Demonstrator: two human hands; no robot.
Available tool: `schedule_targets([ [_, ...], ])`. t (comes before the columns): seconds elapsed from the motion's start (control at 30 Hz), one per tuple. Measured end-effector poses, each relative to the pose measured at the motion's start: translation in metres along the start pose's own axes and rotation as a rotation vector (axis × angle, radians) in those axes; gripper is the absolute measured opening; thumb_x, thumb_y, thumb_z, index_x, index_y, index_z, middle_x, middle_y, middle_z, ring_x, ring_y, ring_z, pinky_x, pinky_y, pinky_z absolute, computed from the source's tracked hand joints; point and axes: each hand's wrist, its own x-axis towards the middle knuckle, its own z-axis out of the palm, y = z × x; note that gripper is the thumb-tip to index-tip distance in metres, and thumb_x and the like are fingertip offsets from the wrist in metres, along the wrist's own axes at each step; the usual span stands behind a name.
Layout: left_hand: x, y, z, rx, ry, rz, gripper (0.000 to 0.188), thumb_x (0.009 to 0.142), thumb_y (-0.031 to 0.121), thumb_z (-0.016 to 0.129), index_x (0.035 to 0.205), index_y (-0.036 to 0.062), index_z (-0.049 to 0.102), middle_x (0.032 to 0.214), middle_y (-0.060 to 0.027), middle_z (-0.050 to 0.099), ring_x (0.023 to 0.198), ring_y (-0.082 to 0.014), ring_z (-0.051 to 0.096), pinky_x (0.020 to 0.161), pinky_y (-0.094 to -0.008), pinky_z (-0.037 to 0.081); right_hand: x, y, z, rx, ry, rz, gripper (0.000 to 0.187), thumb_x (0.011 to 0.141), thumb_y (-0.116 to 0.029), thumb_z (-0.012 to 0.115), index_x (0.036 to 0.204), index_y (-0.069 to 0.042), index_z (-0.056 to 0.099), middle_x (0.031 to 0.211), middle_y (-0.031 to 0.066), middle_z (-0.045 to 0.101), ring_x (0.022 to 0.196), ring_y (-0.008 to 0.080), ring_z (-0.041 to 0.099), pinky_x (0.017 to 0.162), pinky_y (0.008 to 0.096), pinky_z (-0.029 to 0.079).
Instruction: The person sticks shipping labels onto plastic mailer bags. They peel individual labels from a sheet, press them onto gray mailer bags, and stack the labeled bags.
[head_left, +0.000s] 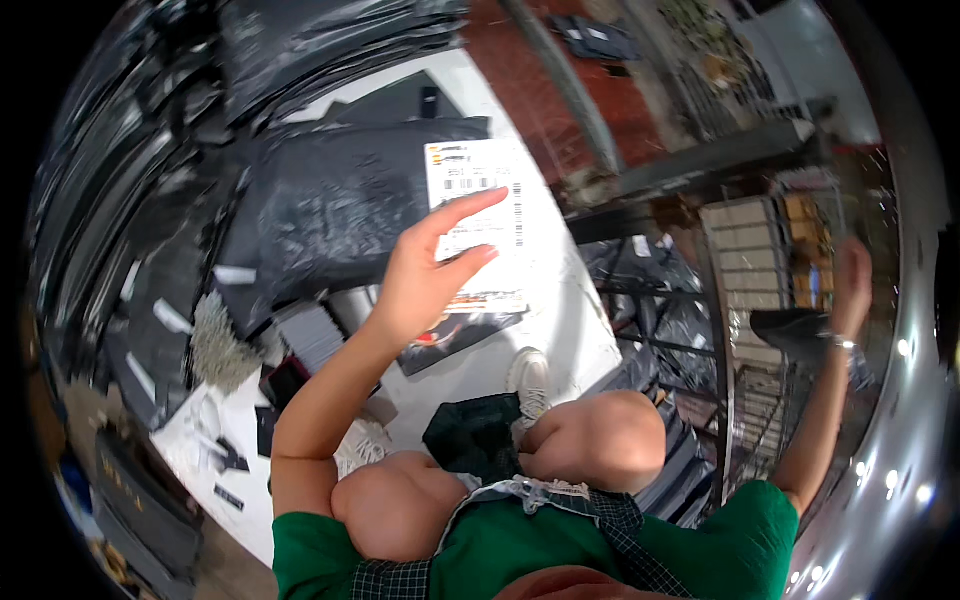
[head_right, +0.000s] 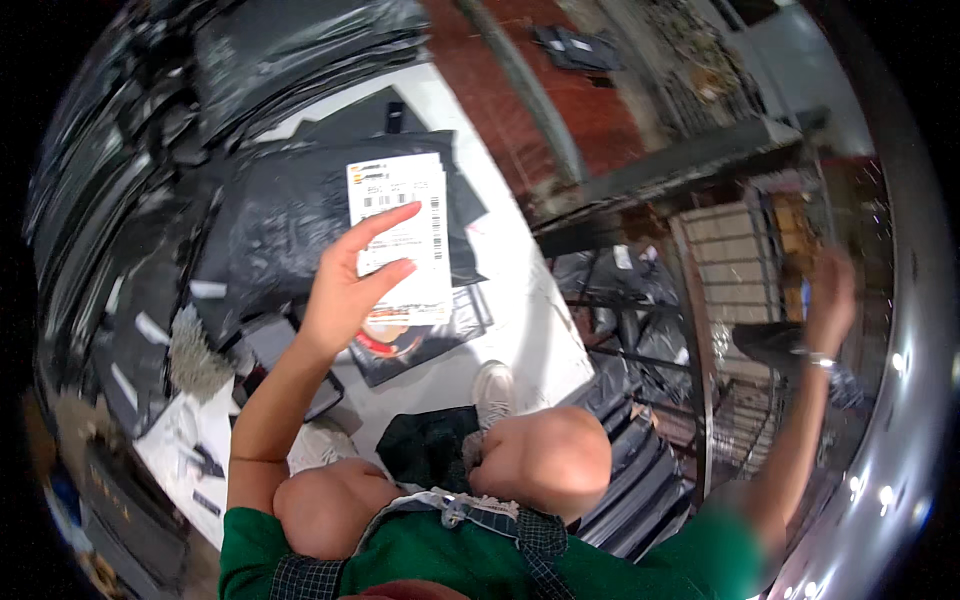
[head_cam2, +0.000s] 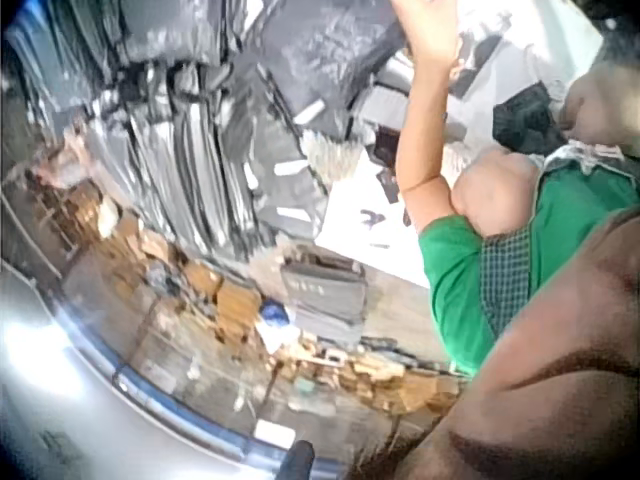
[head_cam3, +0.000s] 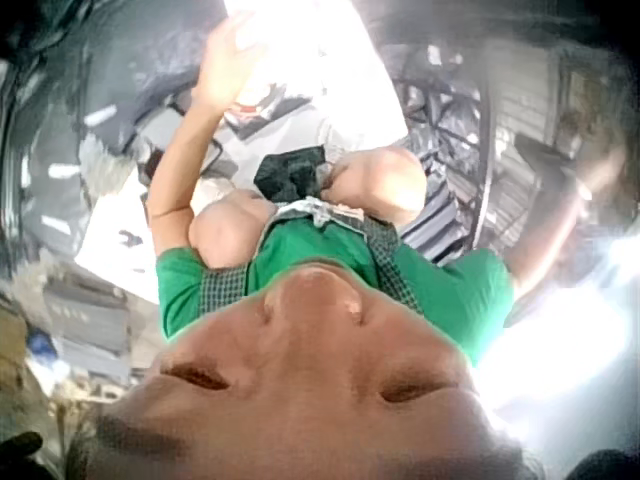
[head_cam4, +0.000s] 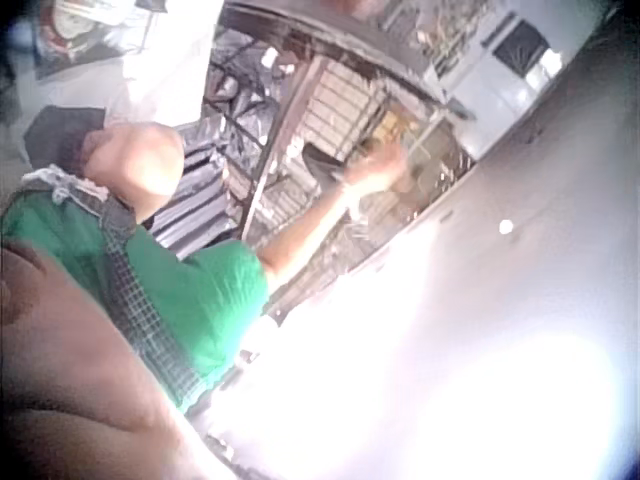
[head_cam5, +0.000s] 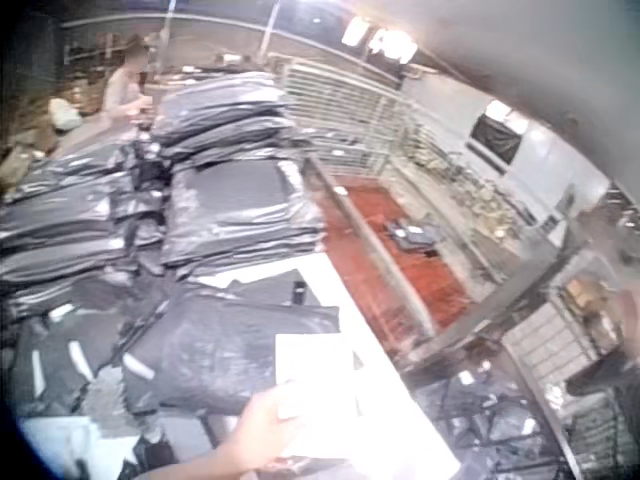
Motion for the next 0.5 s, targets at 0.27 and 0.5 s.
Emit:
schedule_targets([
  [0.27, -0.036, -0.011, -0.018, 0.071, 0.274, 0.035, 0.056, 0.075, -0.008, 0.058, 0.127, 0.0049, 0.044, 0.123, -0.0092, 0.049, 0.106, -0.0131, 0.049, 0.087, -0.025, 0.041, -0.085, -0.376, 0.149, 1.339, -0.991, -0.053, 0.018, 0.075, -0.009, 0.068, 0.083, -0.003, 0.053, 0.07, -0.0008, 0.055, 0.066, 0.0037, 0.051, 0.06, 0.0182, 0.043],
  [0.5, -0.059, -0.029, -0.053, -0.039, 0.339, 0.054, 0.048, 0.083, -0.002, 0.047, 0.13, 0.008, 0.042, 0.133, -0.0074, 0.041, 0.114, -0.0116, 0.042, 0.094, -0.0247, 0.035, -0.099, -0.42, 0.189, 1.307, -1.022, -0.063, 0.016, 0.079, -0.013, 0.065, 0.072, 0.0, 0.061, 0.054, -0.0021, 0.052, 0.052, 0.0012, 0.04, 0.045, 0.02, 0.032],
])
